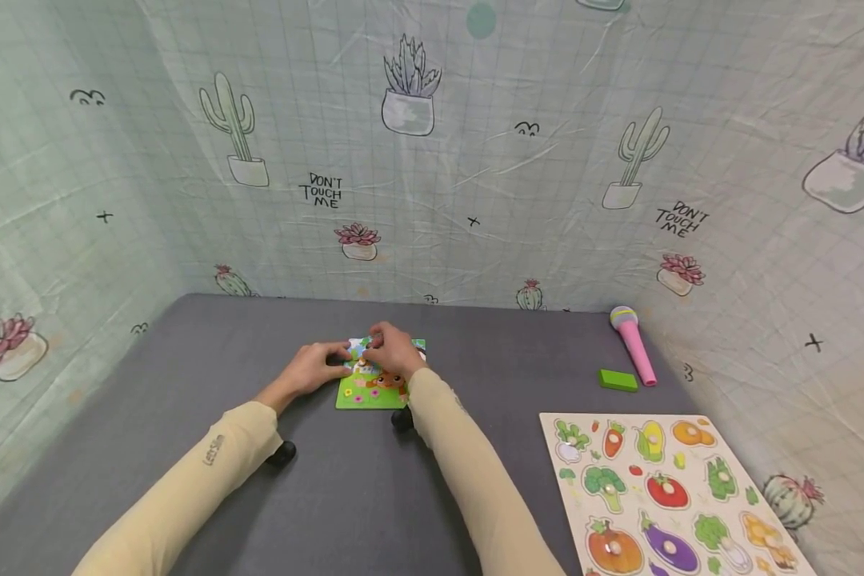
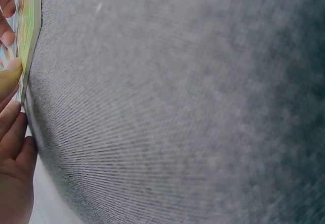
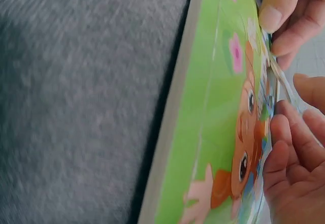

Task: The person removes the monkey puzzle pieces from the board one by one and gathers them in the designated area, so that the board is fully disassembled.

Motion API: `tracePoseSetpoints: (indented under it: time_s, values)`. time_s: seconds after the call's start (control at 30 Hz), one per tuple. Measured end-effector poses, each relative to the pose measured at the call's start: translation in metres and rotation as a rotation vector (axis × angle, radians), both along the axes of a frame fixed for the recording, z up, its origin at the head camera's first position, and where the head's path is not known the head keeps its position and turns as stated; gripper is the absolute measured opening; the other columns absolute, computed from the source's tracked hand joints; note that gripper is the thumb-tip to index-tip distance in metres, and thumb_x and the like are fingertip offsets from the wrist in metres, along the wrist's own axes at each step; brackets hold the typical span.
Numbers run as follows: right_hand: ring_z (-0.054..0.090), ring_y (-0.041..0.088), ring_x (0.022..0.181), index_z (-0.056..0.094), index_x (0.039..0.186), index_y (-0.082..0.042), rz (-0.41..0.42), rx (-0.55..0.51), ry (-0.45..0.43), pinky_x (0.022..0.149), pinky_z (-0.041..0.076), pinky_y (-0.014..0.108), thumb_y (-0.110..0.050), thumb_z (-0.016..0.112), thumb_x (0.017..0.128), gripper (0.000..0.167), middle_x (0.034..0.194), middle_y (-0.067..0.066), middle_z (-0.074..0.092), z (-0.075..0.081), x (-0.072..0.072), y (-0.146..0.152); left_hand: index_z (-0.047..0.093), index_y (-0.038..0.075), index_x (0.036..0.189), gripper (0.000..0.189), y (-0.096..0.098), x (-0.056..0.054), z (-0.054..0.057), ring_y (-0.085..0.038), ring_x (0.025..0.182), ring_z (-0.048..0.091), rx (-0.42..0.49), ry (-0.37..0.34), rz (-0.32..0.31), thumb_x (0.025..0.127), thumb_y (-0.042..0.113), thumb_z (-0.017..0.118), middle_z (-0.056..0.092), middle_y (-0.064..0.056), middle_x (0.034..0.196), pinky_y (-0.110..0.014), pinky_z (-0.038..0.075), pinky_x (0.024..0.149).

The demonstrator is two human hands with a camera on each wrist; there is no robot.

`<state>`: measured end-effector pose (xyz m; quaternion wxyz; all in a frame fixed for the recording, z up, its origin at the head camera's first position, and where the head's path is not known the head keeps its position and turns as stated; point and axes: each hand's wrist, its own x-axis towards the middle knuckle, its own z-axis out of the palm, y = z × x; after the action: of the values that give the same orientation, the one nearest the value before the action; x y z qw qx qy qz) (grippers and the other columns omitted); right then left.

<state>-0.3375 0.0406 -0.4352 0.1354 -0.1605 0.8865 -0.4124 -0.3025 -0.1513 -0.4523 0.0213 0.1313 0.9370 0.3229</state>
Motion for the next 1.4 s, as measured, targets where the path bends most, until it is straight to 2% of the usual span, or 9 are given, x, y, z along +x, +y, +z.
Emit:
tracePoseSetpoints:
  time_s: [0.1, 0.3, 0.43, 0.6, 0.77, 0.9, 1.0, 1.2, 1.4]
  values:
    - [0.061, 0.023, 0.103, 0.052, 0.136, -0.009, 0.022, 0.001, 0.019, 0.087, 0.053, 0.038, -0.018, 0.064, 0.097, 0.041, 0.114, 0.008, 0.065, -0.001, 0.000, -0.003, 0.073, 0.005, 0.110, 0.024, 0.001, 0.000, 0.001, -0.037, 0.130, 0.047, -0.003, -0.003, 0.000, 0.090, 0.017, 0.073, 0.055, -0.014, 0.139, -0.051, 0.040, 0.107]
    - [0.060, 0.023, 0.104, 0.064, 0.124, -0.011, 0.020, 0.023, 0.063, 0.085, 0.053, 0.035, -0.014, 0.063, 0.097, 0.028, 0.112, 0.006, 0.064, -0.004, 0.001, 0.000, 0.072, 0.003, 0.111, 0.025, 0.000, 0.000, -0.001, -0.036, 0.131, 0.047, -0.004, 0.024, -0.020, 0.089, 0.017, 0.073, 0.055, -0.016, 0.139, -0.051, 0.039, 0.108]
    - [0.059, 0.022, 0.103, 0.064, 0.123, -0.011, -0.043, -0.021, 0.040, 0.085, 0.052, 0.038, -0.019, 0.062, 0.097, 0.027, 0.113, 0.006, 0.062, -0.005, 0.000, 0.011, 0.072, 0.001, 0.112, 0.028, -0.003, -0.001, -0.004, -0.038, 0.131, 0.046, -0.014, 0.055, -0.061, 0.090, 0.018, 0.073, 0.053, -0.018, 0.141, -0.051, 0.038, 0.108]
    - [0.061, 0.022, 0.093, 0.064, 0.122, -0.010, -0.118, -0.072, 0.037, 0.078, 0.054, 0.037, -0.026, 0.060, 0.098, 0.029, 0.110, 0.007, 0.063, -0.006, -0.003, 0.040, 0.069, 0.000, 0.119, 0.034, -0.006, -0.002, -0.004, -0.038, 0.133, 0.044, -0.026, 0.054, -0.105, 0.091, 0.020, 0.071, 0.051, -0.018, 0.142, -0.053, 0.036, 0.110]
    - [0.061, 0.022, 0.090, 0.065, 0.119, -0.008, -0.244, -0.089, 0.056, 0.071, 0.053, 0.034, -0.020, 0.061, 0.097, 0.024, 0.106, 0.009, 0.064, -0.010, -0.012, 0.073, 0.066, -0.001, 0.125, 0.039, -0.007, -0.002, -0.003, -0.039, 0.135, 0.042, -0.037, 0.050, -0.145, 0.092, 0.020, 0.070, 0.049, -0.018, 0.144, -0.053, 0.035, 0.110]
    - [0.062, 0.024, 0.091, 0.064, 0.119, -0.006, -0.337, -0.088, 0.055, 0.074, 0.051, 0.035, -0.014, 0.063, 0.096, 0.024, 0.106, 0.011, 0.064, -0.012, -0.020, 0.098, 0.065, -0.001, 0.126, 0.040, -0.006, -0.003, -0.003, -0.039, 0.135, 0.041, -0.030, 0.037, -0.147, 0.092, 0.020, 0.070, 0.048, -0.017, 0.145, -0.053, 0.034, 0.111]
    - [0.062, 0.027, 0.094, 0.063, 0.120, -0.003, -0.370, -0.088, 0.044, 0.077, 0.051, 0.037, -0.011, 0.062, 0.096, 0.025, 0.109, 0.013, 0.063, -0.013, -0.024, 0.110, 0.065, 0.000, 0.127, 0.041, -0.007, -0.003, -0.003, -0.039, 0.136, 0.040, -0.026, 0.023, -0.140, 0.092, 0.021, 0.070, 0.048, -0.017, 0.146, -0.054, 0.034, 0.111]
    - [0.060, 0.029, 0.104, 0.063, 0.122, -0.005, -0.375, -0.081, 0.040, 0.083, 0.052, 0.041, -0.012, 0.062, 0.096, 0.027, 0.118, 0.014, 0.062, -0.018, -0.028, 0.120, 0.065, 0.001, 0.127, 0.042, -0.007, -0.004, -0.002, -0.038, 0.137, 0.039, -0.019, 0.000, -0.128, 0.092, 0.022, 0.071, 0.047, -0.014, 0.147, -0.053, 0.034, 0.112]
    - [0.056, 0.031, 0.109, 0.065, 0.121, -0.004, -0.344, 0.001, 0.111, 0.094, 0.048, 0.046, -0.012, 0.063, 0.096, 0.026, 0.119, 0.015, 0.062, -0.021, -0.031, 0.118, 0.065, 0.002, 0.127, 0.042, -0.007, -0.005, -0.002, -0.037, 0.137, 0.039, -0.030, -0.010, -0.133, 0.092, 0.022, 0.071, 0.047, -0.014, 0.147, -0.053, 0.033, 0.112]
